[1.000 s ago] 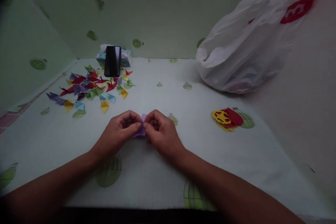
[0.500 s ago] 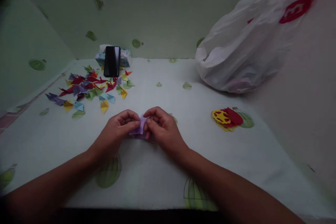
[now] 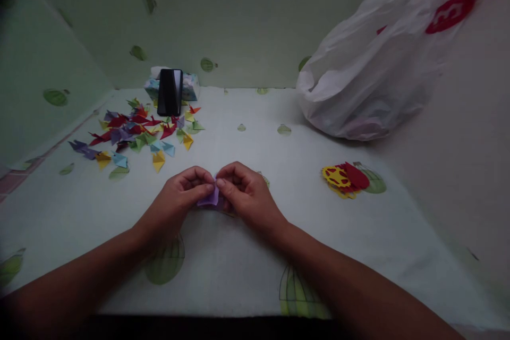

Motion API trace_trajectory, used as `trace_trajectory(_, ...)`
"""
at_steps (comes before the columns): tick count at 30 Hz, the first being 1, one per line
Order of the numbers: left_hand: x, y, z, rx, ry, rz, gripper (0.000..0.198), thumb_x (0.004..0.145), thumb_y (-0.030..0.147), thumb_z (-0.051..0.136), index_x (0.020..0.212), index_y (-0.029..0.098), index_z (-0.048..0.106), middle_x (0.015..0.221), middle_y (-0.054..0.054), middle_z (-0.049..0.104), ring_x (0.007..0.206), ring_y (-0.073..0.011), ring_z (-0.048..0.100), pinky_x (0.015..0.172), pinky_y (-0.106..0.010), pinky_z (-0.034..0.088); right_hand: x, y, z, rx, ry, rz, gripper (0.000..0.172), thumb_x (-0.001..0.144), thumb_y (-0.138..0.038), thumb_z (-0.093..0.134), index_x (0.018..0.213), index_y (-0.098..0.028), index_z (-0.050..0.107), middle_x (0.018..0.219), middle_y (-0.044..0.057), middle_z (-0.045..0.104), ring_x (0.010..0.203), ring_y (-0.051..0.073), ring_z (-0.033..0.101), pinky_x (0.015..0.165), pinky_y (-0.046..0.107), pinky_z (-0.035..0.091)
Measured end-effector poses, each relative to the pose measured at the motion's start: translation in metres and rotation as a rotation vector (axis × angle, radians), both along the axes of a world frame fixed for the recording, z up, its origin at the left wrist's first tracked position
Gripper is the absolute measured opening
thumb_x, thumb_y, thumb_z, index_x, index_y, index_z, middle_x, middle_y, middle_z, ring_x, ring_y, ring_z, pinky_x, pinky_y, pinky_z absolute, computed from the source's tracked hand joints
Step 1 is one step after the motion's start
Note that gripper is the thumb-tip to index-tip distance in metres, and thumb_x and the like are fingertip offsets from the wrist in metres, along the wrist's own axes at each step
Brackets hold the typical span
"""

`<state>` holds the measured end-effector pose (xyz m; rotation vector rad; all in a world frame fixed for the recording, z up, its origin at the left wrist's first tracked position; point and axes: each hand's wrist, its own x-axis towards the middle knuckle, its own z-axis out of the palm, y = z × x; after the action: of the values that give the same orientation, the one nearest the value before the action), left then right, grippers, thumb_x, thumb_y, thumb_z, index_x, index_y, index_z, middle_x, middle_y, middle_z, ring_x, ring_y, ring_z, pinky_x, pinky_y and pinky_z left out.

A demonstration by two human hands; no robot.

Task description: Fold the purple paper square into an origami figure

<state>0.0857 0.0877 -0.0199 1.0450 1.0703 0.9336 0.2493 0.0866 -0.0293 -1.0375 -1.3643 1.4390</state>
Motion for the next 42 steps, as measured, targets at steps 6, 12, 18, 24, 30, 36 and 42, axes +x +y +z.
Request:
trace_trajectory(6, 0.0004, 0.0001, -0.0007, -0.006, -0.033, -0.041, 0.009, 0.077, 0.019, 0.069, 0.082, 0.017, 0.062, 0.072, 0.003, 0.061, 0.067, -0.0088, 0.054, 0.063, -0.021, 0.039, -0.0019, -0.0019, 0.0037, -0.045, -0.035, -0.016, 0.012, 0.08, -0.026, 0.065, 0.078, -0.017, 0.056, 0.056, -0.005, 0.056, 0.046, 0.008, 0.053, 0.045, 0.021, 0.04)
trace_trajectory(12, 0.0012, 0.0006, -0.0007, -0.079, -0.125, -0.056, 0.011, 0.078, 0.024, 0.069, 0.079, 0.016, 0.061, 0.07, 0.002, 0.06, 0.066, -0.0096, 0.054, 0.064, -0.023, 0.04, -0.0027, -0.0044, 0.0028, 0.021, -0.084, -0.062, 0.01, 0.082, -0.025, 0.063, 0.078, -0.017, 0.058, 0.058, -0.004, 0.057, 0.048, 0.009, 0.053, 0.046, 0.022, 0.042)
trace_trajectory(18, 0.0, 0.0025, -0.0031, -0.077, -0.071, -0.059, 0.013, 0.077, 0.024, 0.069, 0.078, 0.016, 0.06, 0.07, 0.001, 0.058, 0.066, -0.0106, 0.052, 0.063, -0.024, 0.037, -0.0013, -0.0047, 0.0016, 0.069, -0.138, -0.057, 0.01, 0.084, -0.025, 0.061, 0.078, -0.017, 0.058, 0.058, -0.003, 0.057, 0.048, 0.009, 0.053, 0.046, 0.022, 0.042)
trace_trajectory(24, -0.0002, 0.0027, -0.0062, -0.073, -0.112, -0.054, 0.017, 0.082, 0.028, 0.067, 0.075, 0.015, 0.059, 0.069, 0.002, 0.055, 0.065, -0.0096, 0.048, 0.062, -0.023, 0.036, -0.001, -0.0049, -0.001, 0.158, -0.205, -0.058, 0.007, 0.085, -0.022, 0.059, 0.081, -0.018, 0.059, 0.059, -0.003, 0.058, 0.051, 0.011, 0.053, 0.049, 0.024, 0.042)
trace_trajectory(30, -0.0024, 0.0022, -0.0021, -0.049, -0.049, -0.067, 0.009, 0.076, 0.02, 0.069, 0.08, 0.016, 0.061, 0.071, 0.003, 0.057, 0.066, -0.0094, 0.05, 0.063, -0.022, 0.036, -0.0002, -0.0054, -0.0031, 0.194, -0.257, -0.085, 0.007, 0.085, -0.02, 0.059, 0.079, -0.019, 0.058, 0.063, -0.001, 0.059, 0.057, 0.012, 0.054, 0.052, 0.025, 0.042)
trace_trajectory(36, -0.0018, 0.0025, -0.0008, -0.029, 0.008, -0.057, 0.008, 0.073, 0.018, 0.067, 0.078, 0.017, 0.061, 0.07, 0.002, 0.059, 0.066, -0.0109, 0.053, 0.065, -0.024, 0.039, -0.0009, -0.0048, -0.0039, 0.17, -0.2, -0.026, 0.004, 0.084, -0.019, 0.061, 0.083, -0.02, 0.057, 0.063, -0.003, 0.057, 0.057, 0.012, 0.053, 0.053, 0.025, 0.043)
trace_trajectory(42, -0.0001, 0.0012, 0.0007, -0.023, -0.03, -0.053, 0.009, 0.072, 0.015, 0.066, 0.078, 0.018, 0.06, 0.068, 0.004, 0.058, 0.064, -0.0096, 0.051, 0.062, -0.022, 0.037, -0.0027, -0.0045, -0.0017, 0.086, -0.108, -0.014, 0.004, 0.081, -0.02, 0.062, 0.083, -0.02, 0.058, 0.062, -0.004, 0.055, 0.052, 0.01, 0.052, 0.05, 0.024, 0.041)
